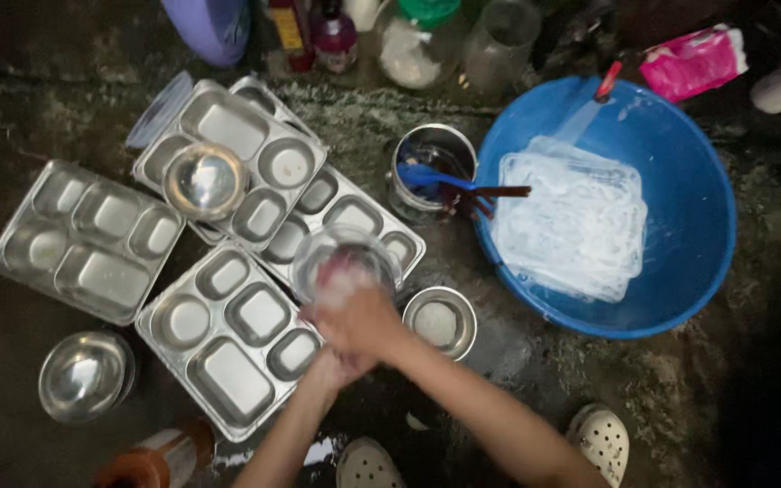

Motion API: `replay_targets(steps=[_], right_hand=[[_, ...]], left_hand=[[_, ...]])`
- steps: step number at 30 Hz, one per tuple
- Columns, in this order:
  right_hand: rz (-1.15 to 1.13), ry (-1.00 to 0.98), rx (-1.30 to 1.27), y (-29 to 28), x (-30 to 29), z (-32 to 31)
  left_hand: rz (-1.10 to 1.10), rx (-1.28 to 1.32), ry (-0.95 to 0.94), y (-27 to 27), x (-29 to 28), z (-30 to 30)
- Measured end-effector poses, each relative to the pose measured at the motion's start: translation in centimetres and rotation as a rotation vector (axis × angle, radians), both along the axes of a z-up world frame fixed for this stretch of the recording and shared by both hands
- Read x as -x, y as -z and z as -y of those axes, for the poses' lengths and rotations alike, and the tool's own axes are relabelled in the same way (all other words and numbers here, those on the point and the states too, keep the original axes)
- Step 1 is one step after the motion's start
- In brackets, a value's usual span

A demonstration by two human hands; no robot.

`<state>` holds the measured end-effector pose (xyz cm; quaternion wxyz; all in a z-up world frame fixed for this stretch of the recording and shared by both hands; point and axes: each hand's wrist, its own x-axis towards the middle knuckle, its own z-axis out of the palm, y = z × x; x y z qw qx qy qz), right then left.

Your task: The person washes several containers, lids, and bowls in a basin of soapy water by hand and places them on the floor.

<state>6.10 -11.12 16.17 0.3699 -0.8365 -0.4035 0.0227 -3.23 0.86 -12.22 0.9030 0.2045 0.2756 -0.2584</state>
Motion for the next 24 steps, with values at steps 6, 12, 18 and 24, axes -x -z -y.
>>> replay_targets(steps=[6, 12, 18, 24], right_hand=[[-1.309, 0.228, -0.36, 1.3, -7.2, 3.5], [-1.619, 0.48, -1.163, 13.3, 2.0, 4.4], [-1.389, 0.535, -0.771, 4.8, 1.0, 7.5], [-0.762, 0.361, -0.576, -0.1, -1.3, 5.5]], left_hand=[[0.098, -0.099, 0.329, -6.2, 2.3, 0.4], [0.042, -0.584, 0.024, -12.1, -2.2, 2.8], [0.5, -1.878, -0.255, -18.7, -3.0, -1.0], [0.461, -1.596, -0.001, -24.1, -3.9, 1.4]])
